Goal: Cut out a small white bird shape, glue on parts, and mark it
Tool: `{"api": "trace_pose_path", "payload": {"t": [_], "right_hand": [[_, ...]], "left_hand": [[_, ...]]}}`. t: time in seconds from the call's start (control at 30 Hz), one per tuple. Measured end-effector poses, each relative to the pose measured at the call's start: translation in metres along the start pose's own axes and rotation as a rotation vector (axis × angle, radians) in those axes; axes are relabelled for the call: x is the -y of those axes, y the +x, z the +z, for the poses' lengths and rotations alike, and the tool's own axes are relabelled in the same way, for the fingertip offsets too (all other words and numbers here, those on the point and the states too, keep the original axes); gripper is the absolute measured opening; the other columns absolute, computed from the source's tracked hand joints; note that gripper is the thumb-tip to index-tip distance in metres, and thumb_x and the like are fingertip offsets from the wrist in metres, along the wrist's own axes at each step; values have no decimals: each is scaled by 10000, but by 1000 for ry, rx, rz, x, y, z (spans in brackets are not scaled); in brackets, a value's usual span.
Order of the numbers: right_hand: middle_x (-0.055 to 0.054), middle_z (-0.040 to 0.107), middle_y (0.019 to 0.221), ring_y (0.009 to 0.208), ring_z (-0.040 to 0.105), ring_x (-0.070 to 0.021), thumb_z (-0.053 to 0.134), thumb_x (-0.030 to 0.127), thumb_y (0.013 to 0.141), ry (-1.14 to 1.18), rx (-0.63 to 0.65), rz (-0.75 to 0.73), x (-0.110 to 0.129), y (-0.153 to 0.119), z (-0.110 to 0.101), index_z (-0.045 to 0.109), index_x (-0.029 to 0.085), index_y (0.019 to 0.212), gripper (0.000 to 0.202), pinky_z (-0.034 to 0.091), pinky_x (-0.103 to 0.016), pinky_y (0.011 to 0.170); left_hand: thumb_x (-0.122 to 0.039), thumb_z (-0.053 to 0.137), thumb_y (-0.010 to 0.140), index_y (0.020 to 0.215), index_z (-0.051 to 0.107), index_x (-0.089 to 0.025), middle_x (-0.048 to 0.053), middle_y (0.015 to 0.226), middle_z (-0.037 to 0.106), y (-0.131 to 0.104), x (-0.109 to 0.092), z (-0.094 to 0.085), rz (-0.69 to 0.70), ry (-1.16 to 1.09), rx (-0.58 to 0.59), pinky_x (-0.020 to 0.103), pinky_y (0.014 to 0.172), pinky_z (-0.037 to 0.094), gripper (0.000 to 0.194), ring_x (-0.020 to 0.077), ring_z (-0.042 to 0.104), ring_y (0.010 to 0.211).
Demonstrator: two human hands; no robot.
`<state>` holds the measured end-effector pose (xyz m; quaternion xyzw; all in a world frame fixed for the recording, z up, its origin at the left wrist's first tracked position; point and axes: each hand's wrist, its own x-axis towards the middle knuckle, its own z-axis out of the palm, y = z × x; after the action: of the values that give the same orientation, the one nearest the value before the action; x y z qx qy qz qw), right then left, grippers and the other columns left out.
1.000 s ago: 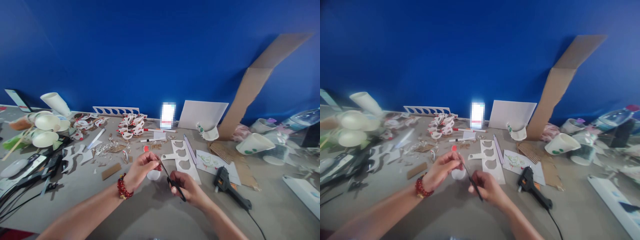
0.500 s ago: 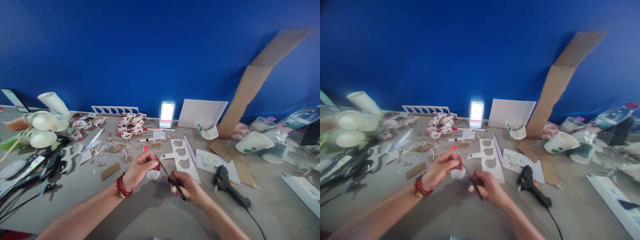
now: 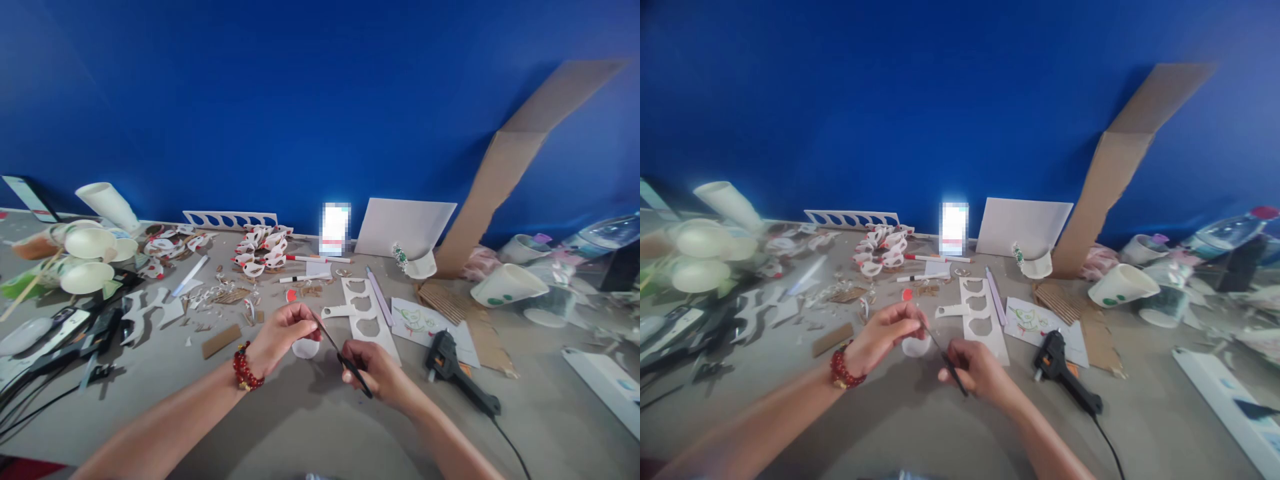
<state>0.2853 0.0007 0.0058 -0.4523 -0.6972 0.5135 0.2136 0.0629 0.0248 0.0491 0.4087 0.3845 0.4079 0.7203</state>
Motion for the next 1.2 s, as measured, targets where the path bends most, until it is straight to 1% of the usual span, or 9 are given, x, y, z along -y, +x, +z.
{"api": "trace_pose_path", "payload": {"t": [0.23,0.37,0.53,0.7,0.83,0.93,1.07,1.13,1.2], "right_hand": [[61,379,502,492,309,-89,553,735,718,-12,-44,23,4,1,5,362,207,604,573,219,-213,449],[53,406,486,477,334,-98,552,716,725,-18,-97,56,6,4,4,382,211,592,549,241,-224,460],[48,417,541,514,352,-111,630,540,758,-266,-258,89,10,2,-5,414,209,612,421,257,-228,492],[39,538,606,547,464,-139,655,449,756,-518,-321,166,14,-7,-11,475,222,742,290,266,-231,519],[23,587,663,577,510,-150,622,290,761,-681,-269,178,14,-13,-13,498,223,788,143,246,-237,533],[8,609,759,632,536,-149,602,186,720,-704,-194,137,16,-15,-17,525,218,781,103,263,-237,552],[6,599,823,693,547,-151,589,172,715,-633,-120,54,23,-18,-25,557,213,779,83,320,-239,601],[9,592,808,687,537,-147,594,187,736,-562,-135,3,29,-19,-25,574,216,788,63,340,-240,608],[8,584,769,646,519,-138,594,242,783,-430,-166,-26,35,-17,-20,584,216,804,35,354,-236,585]], "left_hand": [[-270,728,722,712,570,-141,49,863,677,2,1,-1,-6,-34,-10,271,737,498,204,137,633,716],[-285,735,724,722,591,-137,48,860,684,2,1,-2,-7,-45,-18,260,726,495,206,133,634,713],[-291,722,742,734,628,-136,56,858,695,1,4,-2,47,-23,-33,264,732,492,182,128,622,708],[-300,672,789,771,676,-132,42,773,687,2,7,-2,65,36,-41,261,738,482,169,135,621,717],[-293,658,800,782,682,-127,46,753,676,-1,9,-3,70,89,-57,256,717,471,168,138,611,707],[-289,644,812,781,676,-127,48,729,667,-5,8,-4,81,132,-62,246,691,459,168,135,597,693],[-289,635,814,769,680,-135,47,733,675,-13,8,-3,73,163,-89,234,670,447,166,129,581,679],[-291,633,811,763,685,-136,45,734,678,-16,10,-2,70,175,-100,236,662,440,170,128,575,669],[-293,632,806,757,690,-138,37,715,671,-19,12,1,63,197,-103,237,653,434,172,127,570,654]]}}
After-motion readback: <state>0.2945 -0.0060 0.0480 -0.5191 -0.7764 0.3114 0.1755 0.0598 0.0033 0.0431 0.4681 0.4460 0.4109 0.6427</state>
